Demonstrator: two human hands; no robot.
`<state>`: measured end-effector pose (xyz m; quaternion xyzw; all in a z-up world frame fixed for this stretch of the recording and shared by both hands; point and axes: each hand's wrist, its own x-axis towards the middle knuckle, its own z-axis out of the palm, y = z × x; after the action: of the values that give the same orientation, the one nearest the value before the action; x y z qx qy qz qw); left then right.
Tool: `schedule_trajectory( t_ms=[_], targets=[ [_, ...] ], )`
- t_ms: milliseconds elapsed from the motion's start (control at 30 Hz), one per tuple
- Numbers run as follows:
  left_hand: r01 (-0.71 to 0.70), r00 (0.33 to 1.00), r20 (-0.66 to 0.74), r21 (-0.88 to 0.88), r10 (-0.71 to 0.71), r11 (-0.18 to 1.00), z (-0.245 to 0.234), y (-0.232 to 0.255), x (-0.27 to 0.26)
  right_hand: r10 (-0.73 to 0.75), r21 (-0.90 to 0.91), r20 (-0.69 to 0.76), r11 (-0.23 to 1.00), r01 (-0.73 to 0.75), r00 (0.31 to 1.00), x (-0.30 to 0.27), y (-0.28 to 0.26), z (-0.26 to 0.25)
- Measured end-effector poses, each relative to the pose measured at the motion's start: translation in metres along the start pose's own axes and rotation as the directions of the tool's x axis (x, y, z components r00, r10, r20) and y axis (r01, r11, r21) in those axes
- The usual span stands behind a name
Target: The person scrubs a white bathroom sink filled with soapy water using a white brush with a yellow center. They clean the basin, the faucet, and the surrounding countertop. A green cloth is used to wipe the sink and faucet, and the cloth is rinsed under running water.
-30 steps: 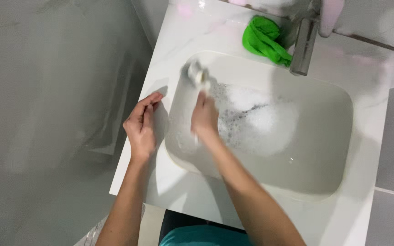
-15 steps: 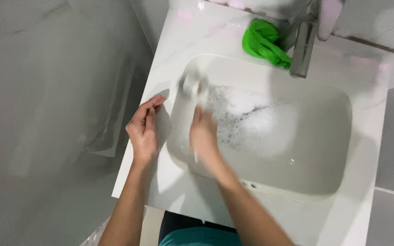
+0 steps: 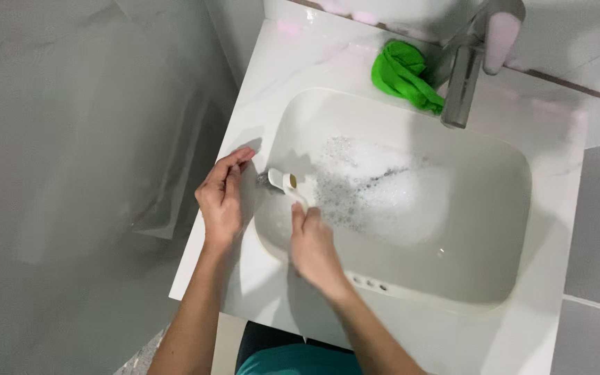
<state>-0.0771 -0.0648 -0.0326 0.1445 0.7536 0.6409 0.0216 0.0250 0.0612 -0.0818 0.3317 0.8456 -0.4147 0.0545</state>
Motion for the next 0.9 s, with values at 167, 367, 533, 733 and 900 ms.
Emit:
schedule_trajectory(
  t_ms=[167, 367, 533, 733, 900],
  targets=[
    [0.005, 1.000, -0.009, 0.037, -0.004, 0.999, -0.003, 0.002, -0.007, 0.238, 0.282, 0.038, 0.929, -0.239, 0.970, 0.085, -0.030, -0.018],
    [-0.023, 1.000, 0.012, 0.095, 0.022, 0.995, -0.001, 0.008, -0.003, 0.080, 0.176, 0.081, 0.980, -0.093, 0.994, -0.030, -0.010, -0.004],
    [-0.086, 0.996, 0.003, 0.182, 0.087, 0.979, 0.000, 0.026, -0.005, 0.296, 0.300, 0.167, 0.893, -0.334, 0.941, 0.053, -0.050, -0.038],
    [0.059, 0.998, 0.023, 0.119, -0.062, 0.991, -0.001, 0.022, -0.005, -0.206, 0.035, 0.004, 0.978, 0.206, 0.979, -0.006, -0.003, -0.012],
    [0.054, 0.999, -0.005, -0.020, -0.054, 0.998, -0.004, 0.009, -0.008, 0.110, -0.010, 0.295, 0.994, -0.113, 0.949, -0.025, -0.017, -0.026]
  ],
)
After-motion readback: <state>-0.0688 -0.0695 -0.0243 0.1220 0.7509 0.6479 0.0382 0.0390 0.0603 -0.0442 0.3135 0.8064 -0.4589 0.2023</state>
